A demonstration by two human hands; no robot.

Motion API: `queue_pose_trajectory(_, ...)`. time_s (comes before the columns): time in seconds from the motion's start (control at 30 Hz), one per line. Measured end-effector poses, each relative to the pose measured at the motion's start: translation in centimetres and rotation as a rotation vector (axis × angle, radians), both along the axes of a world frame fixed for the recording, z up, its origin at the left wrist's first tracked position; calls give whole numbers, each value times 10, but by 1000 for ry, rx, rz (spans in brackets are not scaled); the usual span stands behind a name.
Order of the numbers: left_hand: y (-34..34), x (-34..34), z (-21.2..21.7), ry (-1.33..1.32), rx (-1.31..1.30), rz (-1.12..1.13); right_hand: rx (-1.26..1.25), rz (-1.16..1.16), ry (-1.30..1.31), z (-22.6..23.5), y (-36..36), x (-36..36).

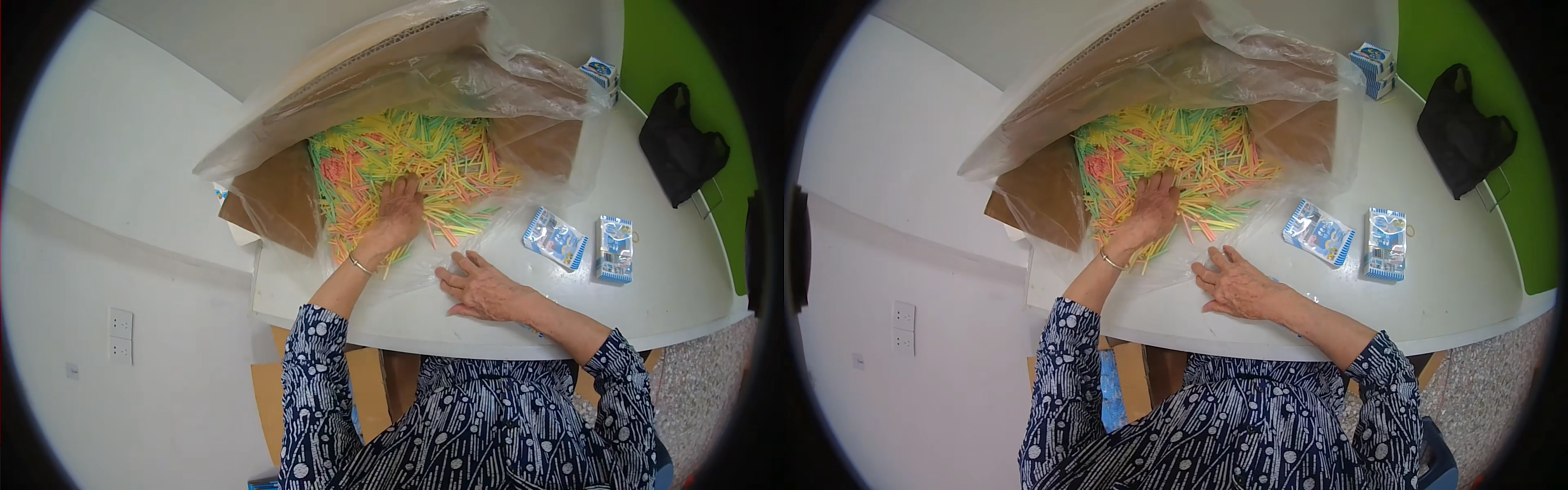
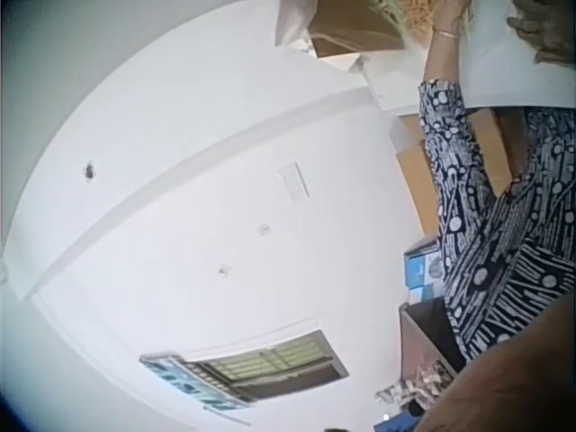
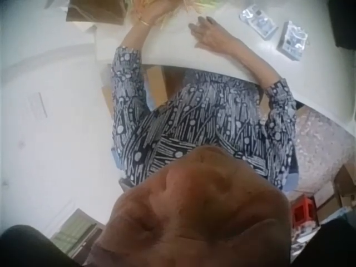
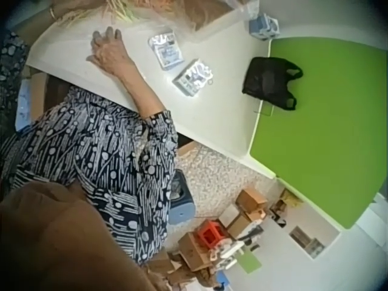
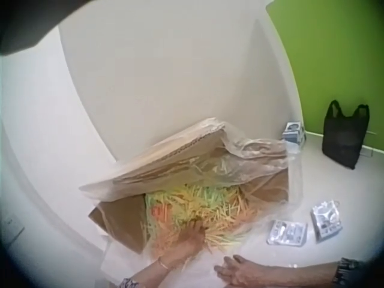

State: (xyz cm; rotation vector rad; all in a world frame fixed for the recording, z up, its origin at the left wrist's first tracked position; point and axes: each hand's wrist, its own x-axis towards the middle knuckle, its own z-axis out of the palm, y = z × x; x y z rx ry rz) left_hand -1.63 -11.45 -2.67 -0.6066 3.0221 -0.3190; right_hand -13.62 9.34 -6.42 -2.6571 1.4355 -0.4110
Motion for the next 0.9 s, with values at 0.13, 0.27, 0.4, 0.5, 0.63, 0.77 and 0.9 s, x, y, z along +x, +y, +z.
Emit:
queue_pose_trajectory(0.13, -5, 9, 10, 134, 235, 119, 21, 1, -13, 2, -2, -1)
queue_pose_trajectory(0.27, -23, 24, 15, 408, 567, 273, 206, 22, -96, 16, -16, -3)
queue_pose_trajectory(0.4, 0, 10, 43, 751, 1137, 485, 196, -208, -723, 17, -34, -13)
queue_pose_trajectory(0.5, -2, 9, 40, 991, 1488, 493, 555, -469, -1388, 30, -64, 2)
queue_pose_trajectory(0.63, 16, -12, 23, 1204, 1803, 406, 605, -468, -2284, 25, -104, 20)
queue_pose_trajectory(0.77, 42, -32, -3, 1446, 1680, 397, 355, -367, -2615, 21, -125, 32)
queue_pose_trajectory(0.9, 37, -29, -24, 1574, 1534, 433, 414, -375, -2622, 27, -122, 39)
